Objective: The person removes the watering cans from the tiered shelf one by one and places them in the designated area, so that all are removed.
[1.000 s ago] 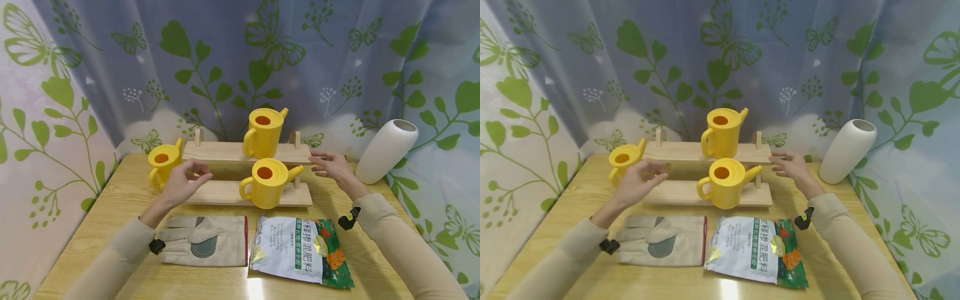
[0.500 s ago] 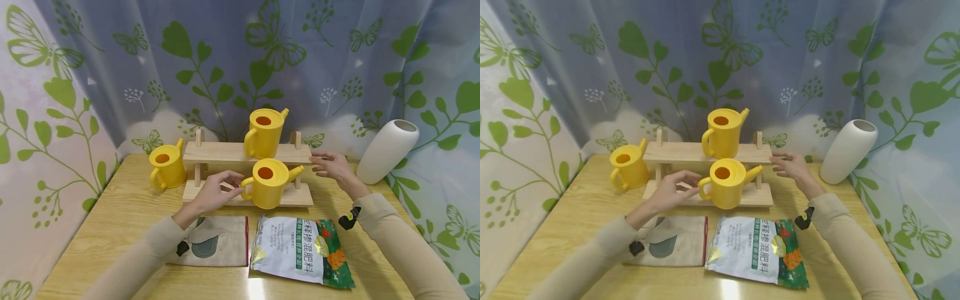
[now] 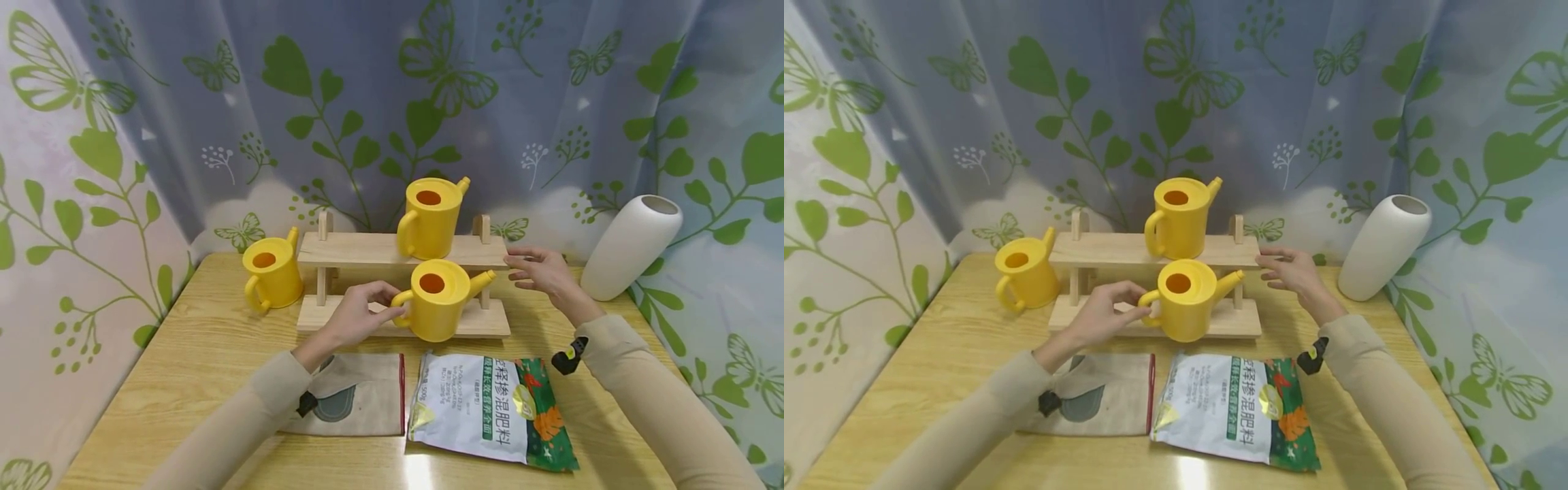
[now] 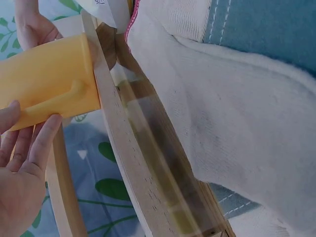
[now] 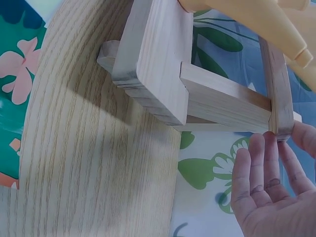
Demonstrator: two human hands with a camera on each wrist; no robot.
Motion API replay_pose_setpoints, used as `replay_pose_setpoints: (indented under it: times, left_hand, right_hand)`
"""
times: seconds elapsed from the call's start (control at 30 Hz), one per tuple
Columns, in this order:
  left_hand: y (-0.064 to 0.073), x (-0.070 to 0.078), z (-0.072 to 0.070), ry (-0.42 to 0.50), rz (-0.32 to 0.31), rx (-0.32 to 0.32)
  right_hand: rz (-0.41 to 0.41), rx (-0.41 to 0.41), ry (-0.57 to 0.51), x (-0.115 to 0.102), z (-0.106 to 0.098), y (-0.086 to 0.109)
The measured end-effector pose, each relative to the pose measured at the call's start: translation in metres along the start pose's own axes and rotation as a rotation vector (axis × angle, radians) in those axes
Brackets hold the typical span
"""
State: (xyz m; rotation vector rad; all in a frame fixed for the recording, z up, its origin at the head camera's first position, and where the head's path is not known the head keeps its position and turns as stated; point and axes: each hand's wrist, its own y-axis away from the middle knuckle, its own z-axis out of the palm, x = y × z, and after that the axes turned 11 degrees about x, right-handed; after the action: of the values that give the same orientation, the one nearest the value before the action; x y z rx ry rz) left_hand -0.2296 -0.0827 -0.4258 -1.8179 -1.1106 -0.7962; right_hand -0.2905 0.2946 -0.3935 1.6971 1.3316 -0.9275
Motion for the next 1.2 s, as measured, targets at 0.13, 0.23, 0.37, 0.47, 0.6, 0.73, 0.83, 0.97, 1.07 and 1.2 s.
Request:
replay_pose_setpoints:
  times: [0.13,0.23,0.37,0.47,0.6,0.73,0.83,0.97,1.07,1.2]
  left_hand:
    - [0.004,0.003,-0.002,-0.016,-0.024,-0.002]
    - [0.01,0.006,-0.005,-0.024,-0.026,0.011]
    - [0.023,0.007,-0.014,-0.039,0.007,0.049]
    - [0.035,0.006,-0.028,-0.034,0.032,0.07]
    - [0.051,0.004,-0.052,0.01,0.017,0.096]
    - [0.066,0.002,-0.08,0.044,0.012,0.151]
    - [0.077,0.004,-0.103,0.026,0.039,0.202]
    - [0.09,0.006,-0.132,-0.032,0.067,0.259]
    - [0.098,0.006,-0.154,-0.063,0.078,0.297]
    - [0.109,0.005,-0.181,-0.113,0.09,0.362]
  right_hand:
    - [-0.004,-0.004,-0.016,0.0,-0.001,0.001]
    - [-0.003,-0.006,-0.022,0.0,-0.001,0.002]
    - [0.001,-0.007,-0.012,0.0,-0.001,0.002]
    - [-0.001,-0.009,-0.012,0.001,0.0,0.001]
    - [-0.009,-0.013,-0.02,0.002,-0.001,0.0]
    - [-0.012,-0.016,-0.02,0.001,-0.002,0.0]
    - [-0.009,-0.021,-0.021,0.001,-0.003,0.0]
    - [-0.005,-0.027,-0.018,0.001,-0.004,-0.001]
    - [-0.003,-0.035,-0.013,0.001,-0.005,-0.003]
    - [0.01,-0.046,-0.007,0.002,-0.005,-0.005]
